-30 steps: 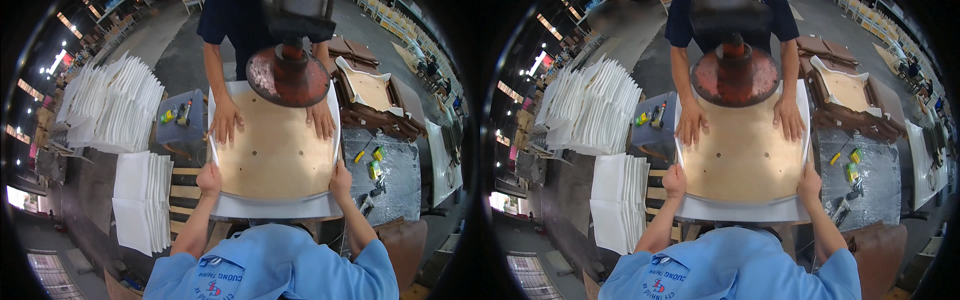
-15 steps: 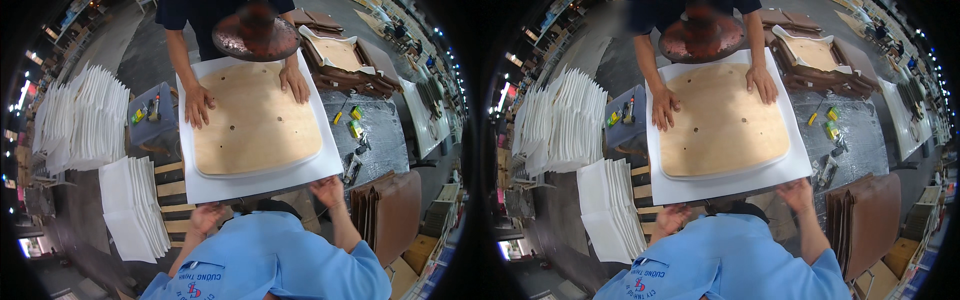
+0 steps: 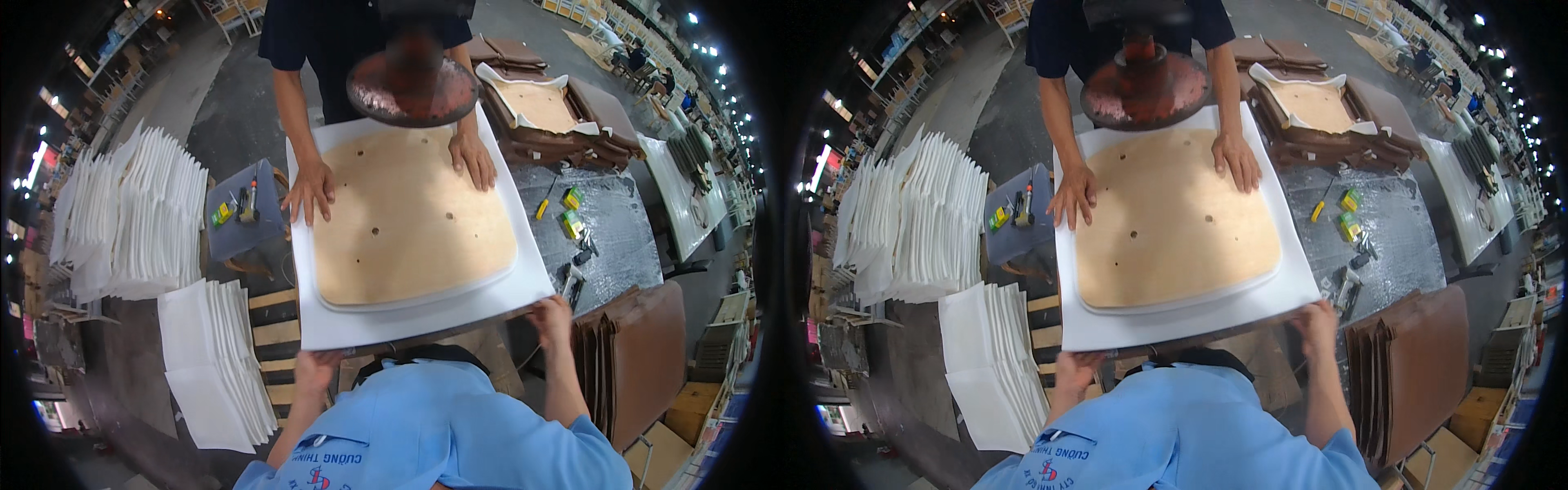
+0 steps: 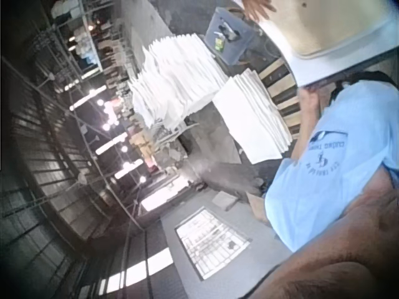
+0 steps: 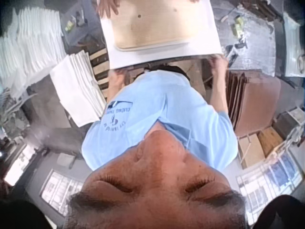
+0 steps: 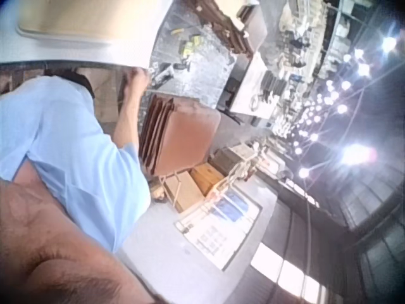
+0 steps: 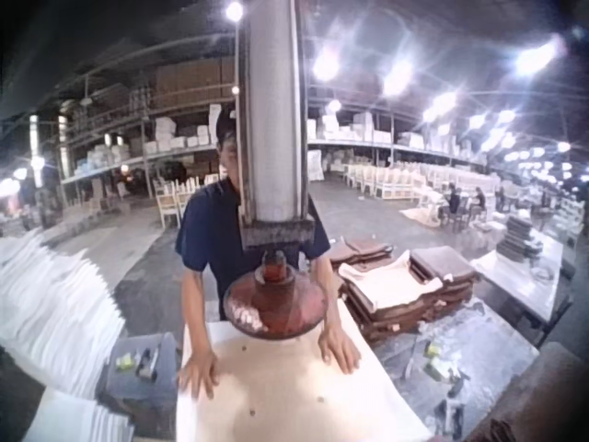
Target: The person places a white foam sheet onto a wooden chair base and uses a pneumatic staple gun to attach the foam to the base. A coworker assists by holding the base and applying pressure with a press. The person repeats this process for a second chair base.
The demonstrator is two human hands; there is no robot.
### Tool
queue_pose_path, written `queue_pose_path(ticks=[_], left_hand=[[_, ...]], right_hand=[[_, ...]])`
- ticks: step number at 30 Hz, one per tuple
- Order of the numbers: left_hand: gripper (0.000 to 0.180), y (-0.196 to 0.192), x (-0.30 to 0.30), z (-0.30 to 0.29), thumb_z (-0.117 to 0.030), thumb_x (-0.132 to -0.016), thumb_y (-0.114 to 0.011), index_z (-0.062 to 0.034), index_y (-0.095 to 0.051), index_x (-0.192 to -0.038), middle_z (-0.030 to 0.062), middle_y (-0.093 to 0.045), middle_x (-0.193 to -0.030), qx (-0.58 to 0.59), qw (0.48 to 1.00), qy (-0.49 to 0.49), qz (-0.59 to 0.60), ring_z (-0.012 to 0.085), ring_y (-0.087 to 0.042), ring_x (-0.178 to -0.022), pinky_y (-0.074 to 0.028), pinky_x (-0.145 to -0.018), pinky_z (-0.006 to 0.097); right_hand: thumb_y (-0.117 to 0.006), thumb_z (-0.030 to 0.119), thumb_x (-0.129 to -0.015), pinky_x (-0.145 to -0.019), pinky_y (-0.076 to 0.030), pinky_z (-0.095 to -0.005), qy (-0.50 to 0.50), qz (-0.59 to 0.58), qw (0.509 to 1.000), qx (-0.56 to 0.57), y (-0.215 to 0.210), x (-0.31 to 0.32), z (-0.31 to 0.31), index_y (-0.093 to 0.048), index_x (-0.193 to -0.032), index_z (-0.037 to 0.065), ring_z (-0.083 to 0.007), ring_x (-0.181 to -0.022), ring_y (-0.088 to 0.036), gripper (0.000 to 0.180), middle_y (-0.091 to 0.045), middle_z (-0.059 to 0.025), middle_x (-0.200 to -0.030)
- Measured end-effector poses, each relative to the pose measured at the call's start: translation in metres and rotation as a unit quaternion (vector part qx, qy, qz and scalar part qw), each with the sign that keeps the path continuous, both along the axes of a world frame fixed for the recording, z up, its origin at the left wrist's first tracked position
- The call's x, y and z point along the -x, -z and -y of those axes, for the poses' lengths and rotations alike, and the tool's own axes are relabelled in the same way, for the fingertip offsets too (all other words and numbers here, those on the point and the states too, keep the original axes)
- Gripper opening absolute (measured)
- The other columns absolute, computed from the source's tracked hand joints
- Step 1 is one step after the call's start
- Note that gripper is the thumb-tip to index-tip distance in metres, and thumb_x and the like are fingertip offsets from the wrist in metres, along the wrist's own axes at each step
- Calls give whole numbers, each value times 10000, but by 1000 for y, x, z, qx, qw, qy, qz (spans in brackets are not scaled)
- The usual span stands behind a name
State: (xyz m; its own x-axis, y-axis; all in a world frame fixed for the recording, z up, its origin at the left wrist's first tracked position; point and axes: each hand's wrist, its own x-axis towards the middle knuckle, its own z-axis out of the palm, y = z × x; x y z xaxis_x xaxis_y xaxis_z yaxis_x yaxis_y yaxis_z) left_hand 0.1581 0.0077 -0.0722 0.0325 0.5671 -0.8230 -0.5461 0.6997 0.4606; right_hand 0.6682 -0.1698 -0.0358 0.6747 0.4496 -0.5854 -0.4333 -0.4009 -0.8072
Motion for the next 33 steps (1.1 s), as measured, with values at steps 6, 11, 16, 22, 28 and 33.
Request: queue_pose_path(ticks=[6,11,16,22,28,33], left_hand=[[473,-22,-8,-105,-392,-1099,-696,-6,-658,-1370,81,-739,-1114,-180,960,156,-147,254,-753,-1046,-606,-910,379],[522,-14,-44,-151,-441,-1077,-699,41,-690,-1276,205,-774,-1133,-259,752,291,-531,384,-759,-1049,-573,-909,467],[484,-1,-47,-153,-422,-1051,-699,59,-723,-1101,289,-762,-1056,-273,716,226,-601,477,-733,-1026,-543,-902,526],[421,2,-60,-149,-382,-1060,-698,37,-725,-1060,249,-746,-972,-305,728,185,-585,428,-716,-911,-534,-847,505],[417,-2,-62,-150,-392,-1069,-702,24,-735,-1073,211,-761,-986,-289,763,168,-554,382,-729,-916,-543,-864,489],[398,-6,-63,-151,-364,-1083,-700,32,-736,-1060,175,-755,-959,-316,764,161,-539,319,-719,-897,-541,-865,464]], right_hand=[[-793,440,-1013,-985,-581,-404,-148,324,933,46,9,-81,-75,-635,-1505,2,-286,-1181,-726,678,-742,-186,-1332],[-730,523,-1032,-1025,-573,-490,-238,377,881,160,12,-72,-164,-669,-1430,-7,-451,-1168,-745,665,-772,-294,-1226],[-695,423,-1059,-921,-563,-585,-227,449,838,210,18,-46,-171,-699,-1186,-5,-527,-1093,-729,447,-764,-330,-1129],[-701,358,-1063,-831,-550,-616,-183,515,819,178,18,-41,-165,-635,-1033,20,-514,-959,-729,346,-746,-263,-980],[-687,358,-1072,-837,-550,-618,-198,487,832,179,16,-41,-167,-628,-1055,26,-516,-968,-732,337,-752,-254,-996],[-686,360,-1073,-847,-555,-615,-195,482,834,184,17,-41,-167,-633,-1063,28,-515,-974,-736,336,-759,-260,-1014]])
